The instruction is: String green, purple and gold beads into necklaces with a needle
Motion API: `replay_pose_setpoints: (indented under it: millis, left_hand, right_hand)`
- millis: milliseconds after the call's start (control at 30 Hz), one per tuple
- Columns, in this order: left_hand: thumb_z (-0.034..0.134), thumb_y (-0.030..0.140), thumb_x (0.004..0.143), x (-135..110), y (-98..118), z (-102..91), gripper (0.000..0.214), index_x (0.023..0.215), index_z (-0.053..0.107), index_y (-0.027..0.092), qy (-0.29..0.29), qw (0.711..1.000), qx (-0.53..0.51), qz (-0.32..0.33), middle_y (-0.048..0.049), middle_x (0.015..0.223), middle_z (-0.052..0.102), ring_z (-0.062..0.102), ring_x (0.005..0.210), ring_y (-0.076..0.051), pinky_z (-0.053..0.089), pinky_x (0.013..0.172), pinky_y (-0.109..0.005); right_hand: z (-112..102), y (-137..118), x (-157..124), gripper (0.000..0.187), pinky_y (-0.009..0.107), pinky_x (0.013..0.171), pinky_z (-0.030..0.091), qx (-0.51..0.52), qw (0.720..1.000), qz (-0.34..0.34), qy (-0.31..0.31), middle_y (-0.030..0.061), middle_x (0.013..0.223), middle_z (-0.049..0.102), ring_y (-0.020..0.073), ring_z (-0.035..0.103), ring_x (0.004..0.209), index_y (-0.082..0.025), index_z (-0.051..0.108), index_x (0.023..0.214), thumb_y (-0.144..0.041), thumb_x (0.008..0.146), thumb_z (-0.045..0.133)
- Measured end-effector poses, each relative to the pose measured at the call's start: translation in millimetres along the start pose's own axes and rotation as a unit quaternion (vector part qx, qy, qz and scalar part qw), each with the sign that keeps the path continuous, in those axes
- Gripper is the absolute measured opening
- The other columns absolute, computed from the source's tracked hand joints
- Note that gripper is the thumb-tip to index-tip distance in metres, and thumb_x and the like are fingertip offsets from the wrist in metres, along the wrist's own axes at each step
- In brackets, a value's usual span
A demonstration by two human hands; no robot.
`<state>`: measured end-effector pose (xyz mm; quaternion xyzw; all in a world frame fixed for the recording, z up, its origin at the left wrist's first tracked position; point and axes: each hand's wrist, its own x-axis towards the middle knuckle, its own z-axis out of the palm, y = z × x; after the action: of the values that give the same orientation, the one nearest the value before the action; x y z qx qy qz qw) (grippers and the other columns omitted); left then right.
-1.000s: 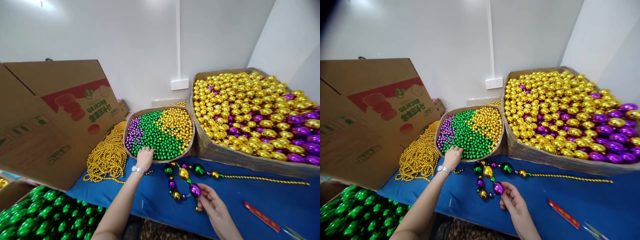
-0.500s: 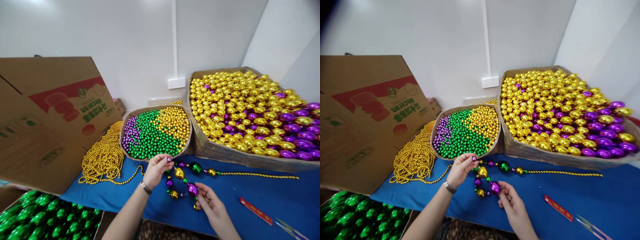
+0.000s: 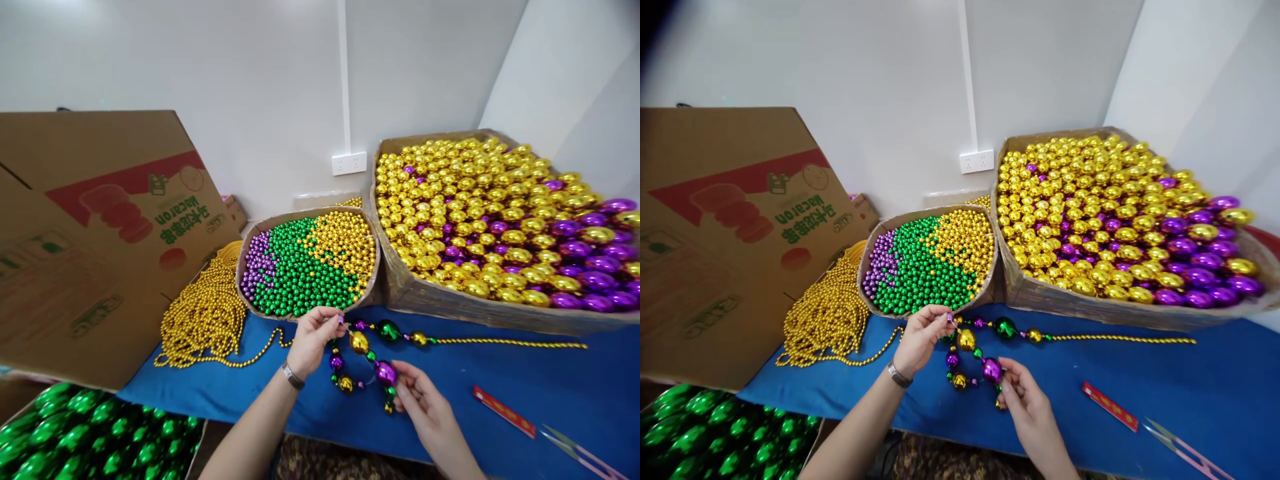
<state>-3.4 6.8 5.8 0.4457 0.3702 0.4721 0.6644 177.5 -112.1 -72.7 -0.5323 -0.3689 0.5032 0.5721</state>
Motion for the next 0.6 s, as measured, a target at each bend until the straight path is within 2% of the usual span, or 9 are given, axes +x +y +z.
replay_pose_setpoints:
  millis: [133, 333, 467, 600]
  left_hand:
    - [0.074, 0.027, 0.069, -1, 4, 13.3, 0.025, 0.089, 0.066, 0.013, -0.034, 0.998, 0.045, 0.028, -0.0036, 0.080, 0.068, 0.061, 0.069, -0.011, 0.050, 0.067, -0.023]
    - [0.070, 0.031, 0.074, -1, 9, 48.7, 0.023, 0.088, 0.067, 0.014, -0.082, 0.995, 0.043, 0.046, -0.0073, 0.091, 0.070, 0.062, 0.074, -0.013, 0.051, 0.066, -0.024]
    - [0.069, 0.033, 0.073, -4, -10, 66.2, 0.023, 0.086, 0.068, 0.014, -0.136, 0.987, 0.072, 0.040, -0.0079, 0.088, 0.070, 0.063, 0.075, -0.016, 0.052, 0.069, -0.028]
    - [0.067, 0.034, 0.075, -7, -39, 79.5, 0.020, 0.080, 0.069, 0.015, -0.190, 0.967, 0.148, 0.085, -0.0098, 0.090, 0.069, 0.064, 0.082, -0.019, 0.052, 0.070, -0.029]
  right_hand:
    - [-11, -11, -1, 0.043, 0.028, 0.066, 0.053, -0.052, 0.998, -0.022, 0.023, 0.0031, 0.081, 0.060, 0.0160, 0.061, 0.068, -0.021, 0.059, 0.111, -0.050, 0.078, 0.062]
    - [-39, -25, -1, 0.044, 0.031, 0.074, 0.053, -0.093, 0.992, -0.053, 0.066, 0.0052, 0.091, 0.063, 0.0176, 0.063, 0.077, -0.022, 0.056, 0.116, -0.049, 0.081, 0.060]
    - [-52, -8, -4, 0.043, 0.033, 0.075, 0.054, -0.079, 0.994, -0.035, 0.074, 0.0077, 0.100, 0.064, 0.0202, 0.064, 0.083, -0.022, 0.057, 0.114, -0.047, 0.080, 0.060]
    - [-66, 16, -6, 0.036, 0.036, 0.072, 0.055, -0.138, 0.988, -0.012, 0.073, 0.0067, 0.098, 0.067, 0.0212, 0.065, 0.080, -0.022, 0.059, 0.109, -0.043, 0.079, 0.058]
